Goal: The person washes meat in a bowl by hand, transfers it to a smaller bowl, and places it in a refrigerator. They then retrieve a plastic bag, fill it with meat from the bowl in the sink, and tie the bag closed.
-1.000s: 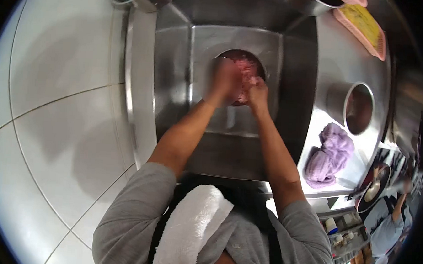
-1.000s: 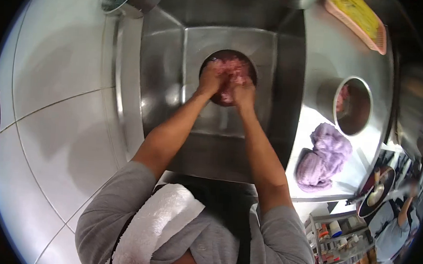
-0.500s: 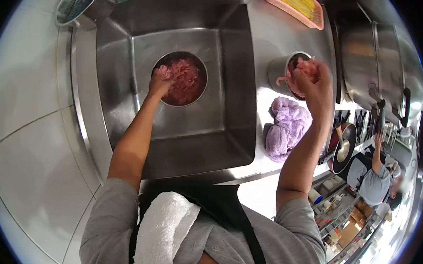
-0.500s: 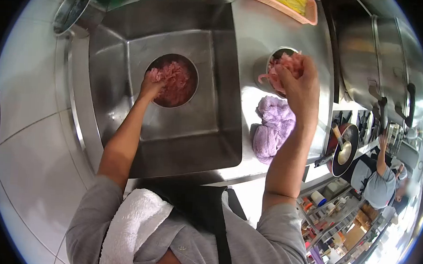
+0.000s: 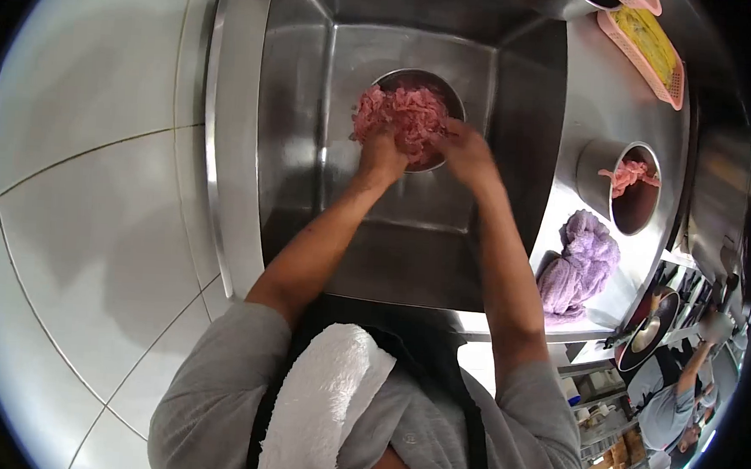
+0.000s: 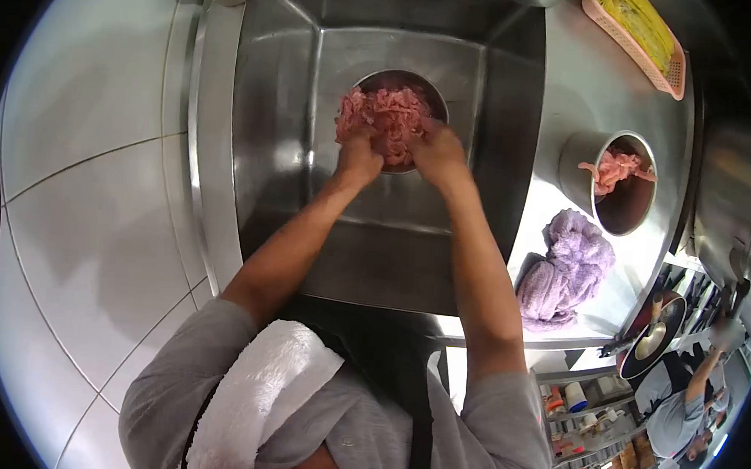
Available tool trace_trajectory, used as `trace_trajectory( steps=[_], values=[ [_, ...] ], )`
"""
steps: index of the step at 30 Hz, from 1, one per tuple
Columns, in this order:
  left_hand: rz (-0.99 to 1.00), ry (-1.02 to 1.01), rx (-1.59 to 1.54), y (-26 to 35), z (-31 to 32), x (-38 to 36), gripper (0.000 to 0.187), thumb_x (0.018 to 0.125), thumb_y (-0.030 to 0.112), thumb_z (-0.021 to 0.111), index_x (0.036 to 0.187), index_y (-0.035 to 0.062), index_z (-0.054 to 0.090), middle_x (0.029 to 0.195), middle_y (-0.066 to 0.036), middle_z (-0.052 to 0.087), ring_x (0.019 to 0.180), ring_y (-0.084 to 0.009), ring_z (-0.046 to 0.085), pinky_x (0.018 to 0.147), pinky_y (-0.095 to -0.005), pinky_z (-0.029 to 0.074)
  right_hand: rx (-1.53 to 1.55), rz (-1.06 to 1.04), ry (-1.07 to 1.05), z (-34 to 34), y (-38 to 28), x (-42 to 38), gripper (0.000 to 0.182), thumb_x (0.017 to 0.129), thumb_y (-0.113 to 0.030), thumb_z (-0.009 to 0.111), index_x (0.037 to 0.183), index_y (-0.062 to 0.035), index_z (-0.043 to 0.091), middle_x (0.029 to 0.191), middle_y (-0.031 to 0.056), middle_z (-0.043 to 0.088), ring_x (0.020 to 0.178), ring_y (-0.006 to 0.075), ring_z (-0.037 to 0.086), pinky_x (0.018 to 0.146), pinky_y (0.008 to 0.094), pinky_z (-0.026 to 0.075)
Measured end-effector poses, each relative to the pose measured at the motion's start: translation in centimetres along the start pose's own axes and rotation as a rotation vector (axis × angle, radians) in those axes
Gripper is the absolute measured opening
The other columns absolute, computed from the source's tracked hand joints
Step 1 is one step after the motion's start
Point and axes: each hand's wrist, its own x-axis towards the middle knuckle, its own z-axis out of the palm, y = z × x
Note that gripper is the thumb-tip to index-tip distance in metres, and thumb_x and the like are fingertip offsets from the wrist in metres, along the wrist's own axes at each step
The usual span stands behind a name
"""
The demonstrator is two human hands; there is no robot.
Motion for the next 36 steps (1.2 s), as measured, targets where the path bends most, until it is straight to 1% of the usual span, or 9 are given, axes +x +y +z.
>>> trace_trajectory(
  steps=[2, 5, 9, 11, 15, 18, 22, 32, 36],
  values=[
    [-0.083, -0.018, 0.121, -1.0, 2.6, -0.1, 0.045, 0.072, 0.006, 0.059, 0.114, -0.0054, 0.049, 0.118, -0.029, 0.047, 0.111, -0.0441, 0.045, 0.095, -0.0450, 0.039, -0.282, 0.038, 0.340, 6.4, 5.7, 5.9, 0.058, 0.080, -0.026, 0.062, 0.130, -0.0025, 0.042, 0.120, 0.0218, 0.055, 0.109, 0.0392, 0.053, 0.093, 0.0403, 0.043],
    [-0.025, 0.196, 0.226, -3.1, 6.8, 1.1, 0.037, 0.072, 0.009, 0.060, 0.106, -0.0040, 0.055, 0.111, -0.025, 0.054, 0.109, -0.0396, 0.049, 0.096, -0.0435, 0.038, -0.042, -0.074, 0.366, 8.6, 8.8, 9.0, 0.071, 0.076, -0.030, 0.066, 0.135, -0.0040, 0.034, 0.127, 0.0231, 0.049, 0.117, 0.0372, 0.048, 0.097, 0.0391, 0.040],
    [0.117, 0.088, 0.063, -5.9, 9.5, 4.5, 0.047, 0.072, 0.006, 0.057, 0.116, -0.0058, 0.048, 0.116, -0.029, 0.048, 0.115, -0.0415, 0.042, 0.101, -0.0445, 0.031, 0.287, 0.224, 0.263, 9.0, 10.5, 10.7, 0.071, 0.075, -0.023, 0.070, 0.134, -0.0027, 0.036, 0.123, 0.0175, 0.052, 0.113, 0.0271, 0.050, 0.095, 0.0331, 0.041],
    [0.134, 0.256, 0.058, -6.0, 10.1, 5.4, 0.034, 0.072, 0.011, 0.060, 0.103, -0.0033, 0.056, 0.100, -0.022, 0.058, 0.098, -0.0367, 0.054, 0.088, -0.0425, 0.041, 0.406, 0.264, 0.281, 8.8, 9.4, 10.3, 0.069, 0.075, -0.022, 0.070, 0.132, -0.0018, 0.039, 0.121, 0.0158, 0.053, 0.112, 0.0266, 0.051, 0.094, 0.0329, 0.041],
    [-0.025, 0.362, -0.457, -4.3, 8.8, 5.1, 0.024, 0.074, 0.014, 0.060, 0.093, -0.0011, 0.060, 0.086, -0.013, 0.064, 0.080, -0.0289, 0.062, 0.076, -0.0391, 0.049, 0.601, 0.381, 0.262, 12.0, 14.8, 13.2, 0.061, 0.076, -0.023, 0.067, 0.127, 0.0012, 0.045, 0.116, 0.0138, 0.056, 0.105, 0.0250, 0.055, 0.090, 0.0330, 0.044],
    [-0.581, 0.126, -1.260, -2.7, 6.2, 4.4, 0.021, 0.075, 0.013, 0.058, 0.093, 0.0022, 0.060, 0.086, -0.009, 0.064, 0.079, -0.0233, 0.061, 0.075, -0.0362, 0.049, 0.719, 0.566, 0.130, 10.2, 12.7, 11.3, 0.051, 0.077, -0.023, 0.064, 0.120, 0.0030, 0.052, 0.112, 0.0133, 0.058, 0.099, 0.0238, 0.057, 0.086, 0.0334, 0.046],
    [-0.498, -0.150, -1.570, -3.7, 6.1, 5.1, 0.028, 0.080, 0.027, 0.066, 0.097, 0.0042, 0.062, 0.090, -0.003, 0.062, 0.079, -0.0150, 0.058, 0.075, -0.0271, 0.046, 0.853, 0.628, 0.186, 9.7, 10.7, 9.5, 0.046, 0.079, -0.025, 0.062, 0.114, 0.0041, 0.057, 0.110, 0.0136, 0.059, 0.097, 0.0231, 0.058, 0.084, 0.0325, 0.046],
    [-0.339, 0.017, -0.501, -2.3, 4.9, 4.8, 0.059, 0.087, 0.049, 0.052, 0.114, -0.0038, 0.056, 0.111, -0.018, 0.061, 0.104, -0.0294, 0.057, 0.088, -0.0364, 0.043, 0.626, 0.408, 0.210, 5.3, 2.7, 4.9, 0.050, 0.085, -0.034, 0.054, 0.122, -0.0001, 0.052, 0.119, 0.0130, 0.056, 0.111, 0.0236, 0.052, 0.092, 0.0352, 0.041],
    [-0.293, 0.036, -0.410, -1.7, 5.2, 4.0, 0.064, 0.091, 0.053, 0.040, 0.116, -0.0047, 0.053, 0.111, -0.024, 0.059, 0.106, -0.0345, 0.056, 0.090, -0.0386, 0.042, 1.078, 0.395, 0.066, 9.2, 9.9, 8.2, 0.054, 0.093, -0.041, 0.043, 0.132, -0.0042, 0.042, 0.129, 0.0114, 0.049, 0.118, 0.0254, 0.047, 0.098, 0.0374, 0.037]
  ],
)
